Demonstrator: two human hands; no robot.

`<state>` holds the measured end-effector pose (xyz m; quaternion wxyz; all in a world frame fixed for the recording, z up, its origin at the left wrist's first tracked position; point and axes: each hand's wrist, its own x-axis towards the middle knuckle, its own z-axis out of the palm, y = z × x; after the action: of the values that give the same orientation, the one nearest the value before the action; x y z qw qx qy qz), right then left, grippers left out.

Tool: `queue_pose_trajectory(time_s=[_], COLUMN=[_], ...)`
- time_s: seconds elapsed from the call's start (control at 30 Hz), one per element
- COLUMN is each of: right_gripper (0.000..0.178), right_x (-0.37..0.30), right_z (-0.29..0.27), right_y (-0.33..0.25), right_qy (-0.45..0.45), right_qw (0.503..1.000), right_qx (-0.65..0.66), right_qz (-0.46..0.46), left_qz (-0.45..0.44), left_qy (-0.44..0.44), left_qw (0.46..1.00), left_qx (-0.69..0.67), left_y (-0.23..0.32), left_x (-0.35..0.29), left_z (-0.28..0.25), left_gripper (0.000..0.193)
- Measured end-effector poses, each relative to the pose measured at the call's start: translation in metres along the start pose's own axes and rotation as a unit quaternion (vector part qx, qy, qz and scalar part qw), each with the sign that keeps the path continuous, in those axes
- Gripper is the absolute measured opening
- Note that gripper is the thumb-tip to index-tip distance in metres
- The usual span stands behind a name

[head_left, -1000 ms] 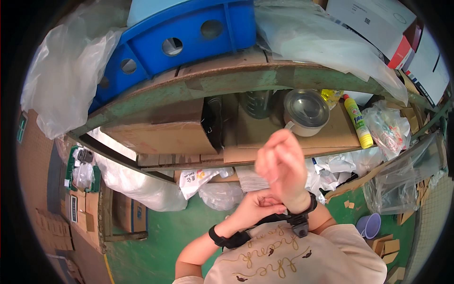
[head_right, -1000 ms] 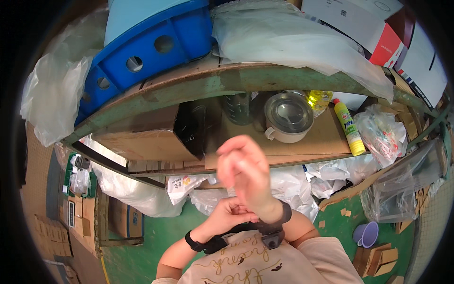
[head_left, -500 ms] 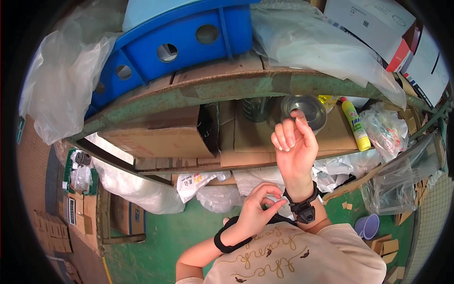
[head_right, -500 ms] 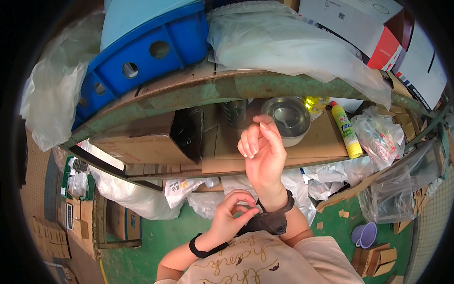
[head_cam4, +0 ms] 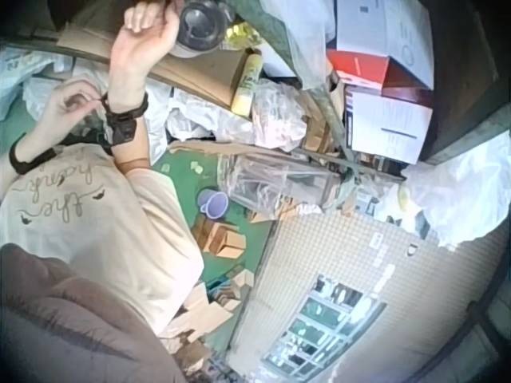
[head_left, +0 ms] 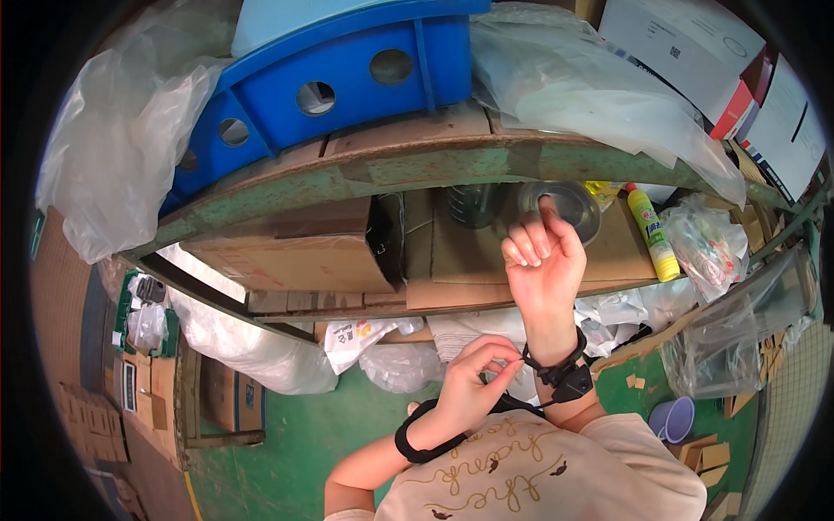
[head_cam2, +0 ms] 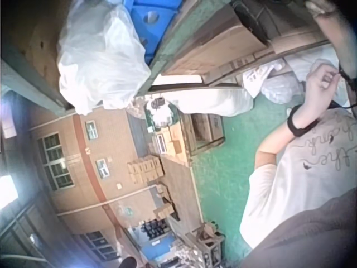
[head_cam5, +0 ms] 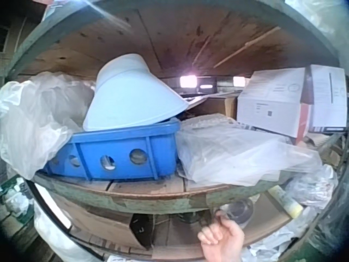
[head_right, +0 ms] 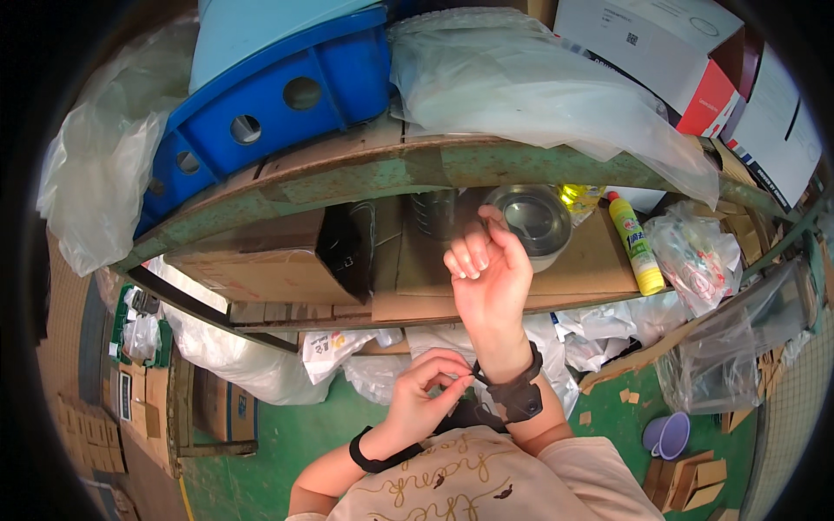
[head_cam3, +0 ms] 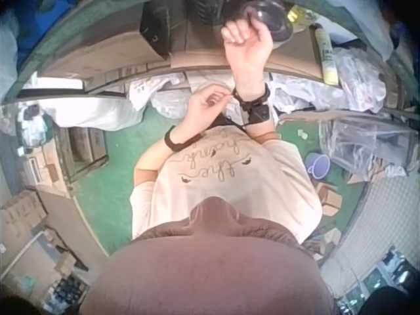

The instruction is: The recorder retrieves items from industrial shelving, prepares a testing solution in a bowl, and then puts on gloves to inspect metallic piston parts at a workstation.

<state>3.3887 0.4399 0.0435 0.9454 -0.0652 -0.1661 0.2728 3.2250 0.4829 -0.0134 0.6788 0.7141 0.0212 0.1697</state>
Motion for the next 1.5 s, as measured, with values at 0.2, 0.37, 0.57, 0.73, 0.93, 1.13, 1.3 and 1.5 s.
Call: queue_pose_trajectory(time_s=[0.2,0.37,0.57,0.73,0.93,1.13,1.3,1.5], right_gripper=[0.018,0.017,0.017,0.017,0.016,0.016,0.017,0.019], right_x=[0.005,0.009,0.009,0.008,0.008,-0.004,-0.014,-0.018], right_z=[-0.004,-0.006,-0.008,-0.012,-0.009,0.008,0.021,0.023], right_y=[0.000,-0.001,0.000,-0.002,-0.007,-0.005,0.000,0.011], right_qy=[0.033,-0.003,-0.014,-0.006,0.016,0.016,-0.027,-0.032], right_qw=[0.999,1.000,1.000,0.999,1.000,1.000,0.999,0.998], right_qx=[0.016,-0.001,0.024,0.041,0.016,-0.004,0.009,0.005], right_qz=[0.012,-0.009,0.007,0.016,-0.002,-0.007,0.025,0.051], left_qz=[0.050,0.107,0.120,0.104,0.036,-0.012,-0.051,-0.099], left_qy=[0.020,-0.018,-0.029,-0.003,-0.043,-0.062,-0.069,-0.101], left_qw=[0.998,0.988,0.990,0.991,0.998,0.998,0.992,0.974], left_qx=[0.040,0.108,0.073,0.082,-0.012,-0.029,-0.095,-0.178], left_y=[0.011,0.015,0.002,0.005,0.006,0.010,0.005,-0.007], left_x=[-0.002,-0.005,-0.002,-0.007,-0.014,-0.017,-0.009,-0.005], left_z=[0.004,0.009,0.009,0.012,-0.004,-0.015,-0.012,-0.012], left_gripper=[0.013,0.020,0.023,0.019,0.019,0.013,0.013,0.017])
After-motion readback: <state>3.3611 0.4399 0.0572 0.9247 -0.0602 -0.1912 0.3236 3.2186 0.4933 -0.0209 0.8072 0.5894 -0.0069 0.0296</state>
